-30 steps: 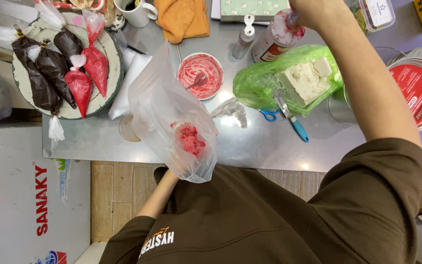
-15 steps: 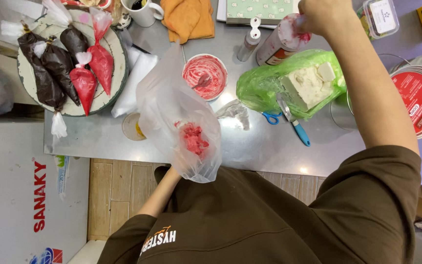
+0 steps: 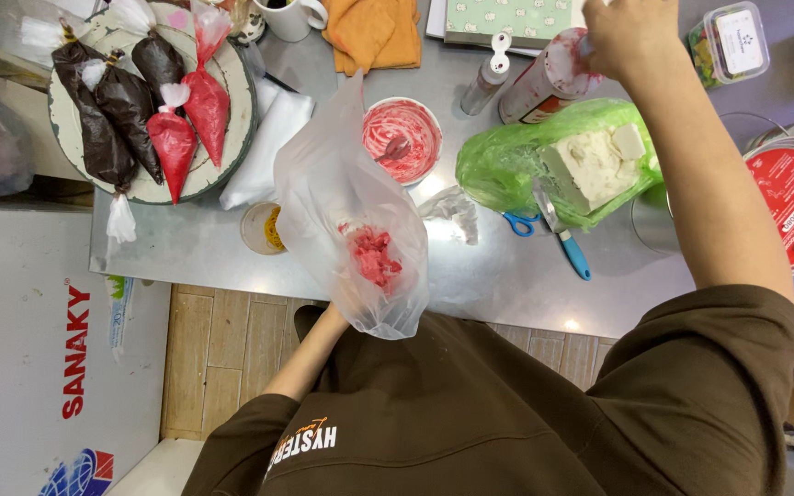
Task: The person stirs pink frosting in a bowl, transfers it into a plastic piping bag, and adds red liquid from a bottle to the bag.
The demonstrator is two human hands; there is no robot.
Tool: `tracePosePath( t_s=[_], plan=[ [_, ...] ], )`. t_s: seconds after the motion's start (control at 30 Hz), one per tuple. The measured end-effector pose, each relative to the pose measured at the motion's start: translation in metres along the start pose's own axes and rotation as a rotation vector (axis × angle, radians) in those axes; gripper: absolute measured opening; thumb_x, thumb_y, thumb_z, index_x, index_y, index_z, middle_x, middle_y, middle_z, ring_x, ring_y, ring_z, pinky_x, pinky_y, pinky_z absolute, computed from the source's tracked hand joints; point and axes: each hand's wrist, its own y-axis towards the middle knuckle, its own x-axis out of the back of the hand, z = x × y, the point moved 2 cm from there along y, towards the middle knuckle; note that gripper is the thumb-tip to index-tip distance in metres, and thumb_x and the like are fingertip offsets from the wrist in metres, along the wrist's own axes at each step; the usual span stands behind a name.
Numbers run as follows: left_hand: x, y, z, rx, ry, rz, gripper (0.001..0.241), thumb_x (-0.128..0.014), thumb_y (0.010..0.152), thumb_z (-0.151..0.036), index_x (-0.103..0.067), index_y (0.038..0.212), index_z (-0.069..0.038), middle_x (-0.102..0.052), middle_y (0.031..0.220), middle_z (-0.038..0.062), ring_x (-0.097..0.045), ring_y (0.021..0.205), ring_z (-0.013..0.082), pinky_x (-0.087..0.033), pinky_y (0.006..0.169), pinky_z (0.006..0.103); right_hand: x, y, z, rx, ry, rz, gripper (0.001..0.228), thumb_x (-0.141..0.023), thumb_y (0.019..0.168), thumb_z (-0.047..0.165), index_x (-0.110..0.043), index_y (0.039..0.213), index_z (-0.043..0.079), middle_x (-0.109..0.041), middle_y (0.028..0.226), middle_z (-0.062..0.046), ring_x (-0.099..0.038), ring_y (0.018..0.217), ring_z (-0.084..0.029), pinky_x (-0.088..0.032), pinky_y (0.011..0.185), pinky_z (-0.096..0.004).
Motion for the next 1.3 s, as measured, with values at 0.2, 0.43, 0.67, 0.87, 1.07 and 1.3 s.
tracePosePath(
  t_s=[0.2, 0.43, 0.67, 0.87, 1.07, 1.3],
  plan=[
    [0.0, -0.001, 0.001, -0.002, 0.005, 0.003, 0.061, -0.083, 0.081, -0.032, -0.053, 0.125, -0.004, -0.067, 0.113, 0.014, -0.068, 0.101, 0.0261, -0.056, 0.088, 0.0398, -0.001, 0.0, -0.012, -0.139, 0.071, 0.046, 0.077, -0.09, 0.066, 0.069, -0.073, 0.112, 0.009, -0.074, 0.097, -0.013, -0.071, 0.086, -0.031, -0.054, 0.069, -0.046],
    [0.001, 0.0, 0.001, -0.004, 0.009, 0.002, 0.061, -0.084, 0.079, -0.031, -0.054, 0.125, -0.004, -0.068, 0.112, 0.014, -0.069, 0.1, 0.026, -0.056, 0.087, 0.0397, -0.006, -0.012, -0.014, 0.06, 0.209, -0.095, 0.044, -0.08, 0.071, 0.041, -0.073, 0.105, 0.013, -0.074, 0.093, -0.009, -0.072, 0.094, -0.03, -0.056, 0.079, -0.044],
    [0.0, 0.0, 0.001, -0.01, 0.018, 0.009, 0.061, -0.085, 0.078, -0.03, -0.054, 0.124, -0.004, -0.068, 0.111, 0.014, -0.069, 0.099, 0.0258, -0.056, 0.086, 0.0397, -0.027, -0.009, -0.015, -0.232, 0.09, -0.084, 0.066, -0.077, 0.086, 0.075, -0.077, 0.093, 0.009, -0.073, 0.08, -0.01, -0.071, 0.072, -0.03, -0.056, 0.061, -0.044],
    [0.001, -0.005, 0.003, -0.007, 0.018, 0.0, 0.061, -0.085, 0.077, -0.029, -0.054, 0.123, -0.004, -0.068, 0.111, 0.014, -0.069, 0.099, 0.0258, -0.056, 0.086, 0.0396, -0.016, -0.011, -0.014, -0.004, 0.24, -0.104, 0.023, -0.082, 0.081, 0.031, -0.079, 0.095, 0.013, -0.072, 0.079, -0.009, -0.07, 0.076, -0.029, -0.056, 0.067, -0.042],
    [0.001, -0.007, 0.004, -0.017, 0.004, -0.033, 0.062, -0.086, 0.076, -0.029, -0.055, 0.123, -0.004, -0.068, 0.11, 0.014, -0.069, 0.098, 0.0257, -0.056, 0.085, 0.0395, 0.055, -0.03, -0.007, 0.126, 0.387, -0.219, 0.026, -0.082, 0.078, 0.011, -0.075, 0.104, 0.012, -0.074, 0.096, -0.009, -0.071, 0.089, -0.029, -0.055, 0.076, -0.041],
    [0.005, -0.014, 0.005, -0.005, 0.007, -0.103, 0.062, -0.087, 0.075, -0.028, -0.055, 0.122, -0.005, -0.069, 0.109, 0.013, -0.069, 0.097, 0.0256, -0.057, 0.085, 0.0394, 0.026, -0.158, 0.139, -0.004, 0.683, 0.727, 0.045, -0.078, 0.084, 0.049, -0.072, 0.121, 0.024, -0.078, 0.102, -0.004, -0.073, 0.092, -0.023, -0.057, 0.081, -0.04]
  ],
)
